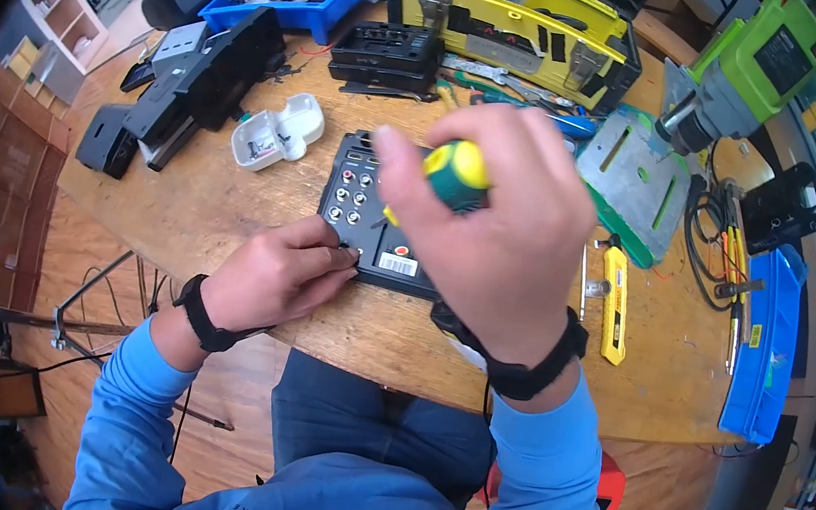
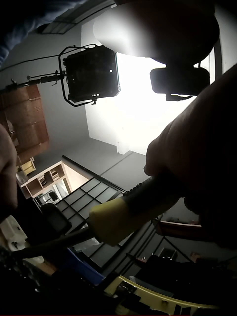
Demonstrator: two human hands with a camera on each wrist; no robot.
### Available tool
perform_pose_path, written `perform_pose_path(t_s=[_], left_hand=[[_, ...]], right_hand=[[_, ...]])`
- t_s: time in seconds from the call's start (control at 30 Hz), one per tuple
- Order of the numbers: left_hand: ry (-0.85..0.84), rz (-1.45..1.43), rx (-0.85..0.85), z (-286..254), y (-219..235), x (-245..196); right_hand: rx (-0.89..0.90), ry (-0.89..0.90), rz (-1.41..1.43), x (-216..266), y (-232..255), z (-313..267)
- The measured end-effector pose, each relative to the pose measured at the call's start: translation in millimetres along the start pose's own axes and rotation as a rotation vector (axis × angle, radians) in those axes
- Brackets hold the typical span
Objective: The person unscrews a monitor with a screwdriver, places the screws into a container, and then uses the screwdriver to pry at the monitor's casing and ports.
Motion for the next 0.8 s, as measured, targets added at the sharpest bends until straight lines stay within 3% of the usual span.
perform_pose_path(t_s=[0.13, 0.2, 0.4, 0.53, 0.6, 0.63, 0.8], left_hand=[[0.003, -0.015, -0.044, 2, 2, -1], [-0.015, -0.016, -0.057, 2, 1, -3], [0.034, -0.006, -0.071, 1, 2, 5], [0.041, -0.014, -0.081, 3, 3, 3], [0.075, -0.046, -0.101, 2, 4, 6], [0.072, -0.05, -0.099, 2, 4, 6], [0.127, -0.052, -0.067, 3, 4, 12]], right_hand=[[-0.153, -0.134, -0.033, -40, 47, -4], [-0.302, -0.349, 0.03, -72, 75, -14], [-0.427, -0.568, 0.066, -108, 111, -41], [-0.335, -0.543, -0.084, -113, 122, -59], [-0.182, -0.171, -0.411, -78, 115, -53], [-0.16, -0.113, -0.422, -71, 113, -58], [-0.02, -0.09, -0.451, -47, 101, -83]])
Point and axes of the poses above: each hand's wrist, its own z-axis towards the middle knuckle, its own y-axis out of the back of the hand, x = y × z, the point moved 10 cm from there along z, towards the middle knuckle, and after that the axes turned 14 degrees about -x, right-handed, at the moved point
